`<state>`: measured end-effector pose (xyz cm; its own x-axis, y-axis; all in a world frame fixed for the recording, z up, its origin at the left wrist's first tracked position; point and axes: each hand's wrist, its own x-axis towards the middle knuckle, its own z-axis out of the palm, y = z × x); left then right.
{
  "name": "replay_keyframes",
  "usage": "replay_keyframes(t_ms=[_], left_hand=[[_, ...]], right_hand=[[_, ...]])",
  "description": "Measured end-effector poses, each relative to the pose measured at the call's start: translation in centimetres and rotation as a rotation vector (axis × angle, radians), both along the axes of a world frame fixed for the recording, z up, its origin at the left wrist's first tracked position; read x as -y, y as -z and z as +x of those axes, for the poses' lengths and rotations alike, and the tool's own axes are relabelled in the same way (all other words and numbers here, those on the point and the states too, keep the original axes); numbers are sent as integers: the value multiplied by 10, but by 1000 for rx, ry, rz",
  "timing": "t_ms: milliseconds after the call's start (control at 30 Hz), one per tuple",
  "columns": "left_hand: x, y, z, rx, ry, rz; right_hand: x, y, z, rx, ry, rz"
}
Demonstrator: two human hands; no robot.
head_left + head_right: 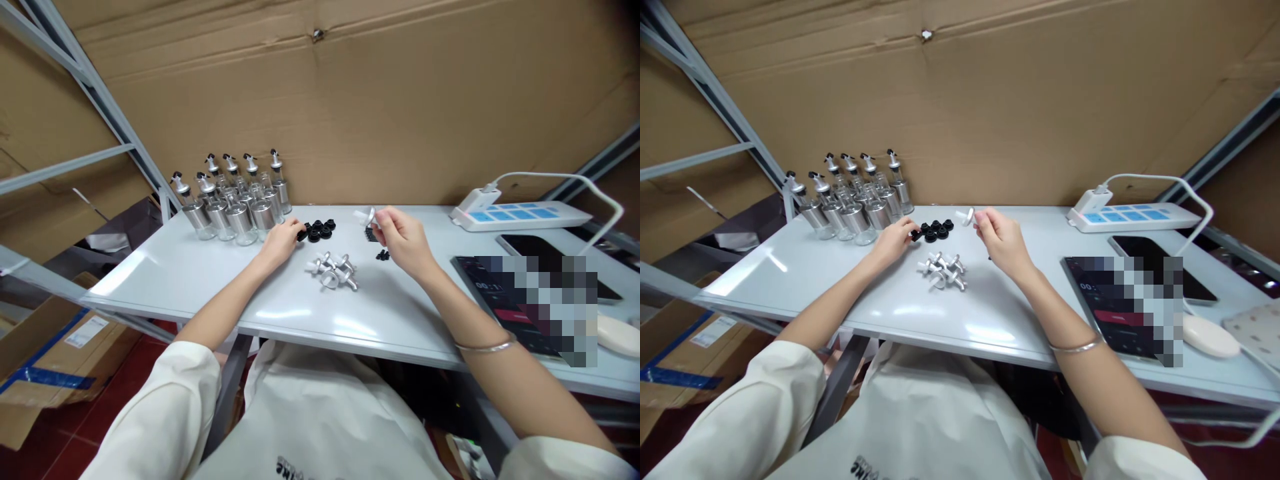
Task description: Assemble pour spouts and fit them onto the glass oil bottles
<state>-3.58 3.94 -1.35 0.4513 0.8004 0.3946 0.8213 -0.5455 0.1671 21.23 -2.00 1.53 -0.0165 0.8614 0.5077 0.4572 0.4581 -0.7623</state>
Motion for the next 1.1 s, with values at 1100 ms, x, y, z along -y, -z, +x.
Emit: replay_keyframes(t_ms=[1100], left_hand=[[16,2,22,308,314,-304]], right_hand=[[-1,-13,23,556,-693,-677]])
